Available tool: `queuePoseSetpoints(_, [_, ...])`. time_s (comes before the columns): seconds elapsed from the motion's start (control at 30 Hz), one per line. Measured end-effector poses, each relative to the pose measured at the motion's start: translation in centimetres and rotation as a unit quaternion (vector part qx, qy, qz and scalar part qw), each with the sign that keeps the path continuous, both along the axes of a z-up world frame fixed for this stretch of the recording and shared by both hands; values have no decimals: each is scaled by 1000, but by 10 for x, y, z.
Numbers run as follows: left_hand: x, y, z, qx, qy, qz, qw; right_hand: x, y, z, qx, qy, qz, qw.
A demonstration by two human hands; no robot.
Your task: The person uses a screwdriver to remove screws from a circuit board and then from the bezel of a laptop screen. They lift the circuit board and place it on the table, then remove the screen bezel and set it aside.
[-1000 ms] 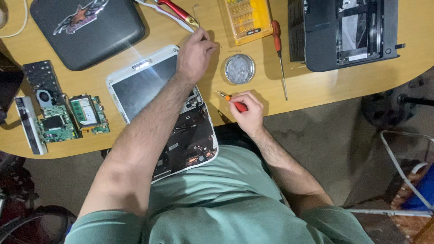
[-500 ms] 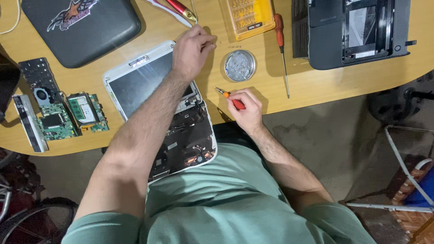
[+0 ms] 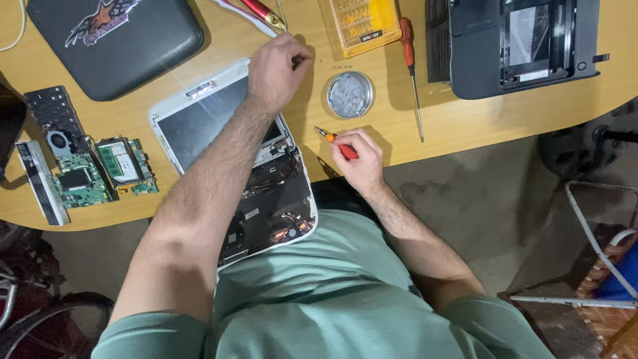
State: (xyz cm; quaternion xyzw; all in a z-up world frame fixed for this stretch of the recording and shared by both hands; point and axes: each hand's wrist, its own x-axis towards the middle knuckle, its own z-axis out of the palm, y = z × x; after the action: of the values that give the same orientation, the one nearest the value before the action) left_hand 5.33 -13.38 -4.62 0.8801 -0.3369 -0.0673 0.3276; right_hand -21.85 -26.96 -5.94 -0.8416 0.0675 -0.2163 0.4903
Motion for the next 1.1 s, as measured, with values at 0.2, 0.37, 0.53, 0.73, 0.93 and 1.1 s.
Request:
queuePoseSetpoints(0.2, [3,-8,-3,-1,5,-3,1000,-1,0,-1,-5,11,3,1000])
queuePoseSetpoints(0.37, [-1,-11,0,10,11,-3,1000,2,-1,9,-5,-3,6,1000])
queuePoseSetpoints(0.53, [-1,-1,1,-22,25,-20,999,1,-2,3,-3,4,5,1000])
queuePoseSetpoints(0.73, [-4,-5,1,9,25,-14,1000,2,1,10,-9,-8,7,1000])
queuePoseSetpoints(0.93, [-4,-11,1,2,-9,-9,1000,3,2,10,-15,-6,-1,1000])
queuePoseSetpoints(1.1, [-4,-11,0,-16,-14,9,1000,3,2,9,-26,-13,2,1000])
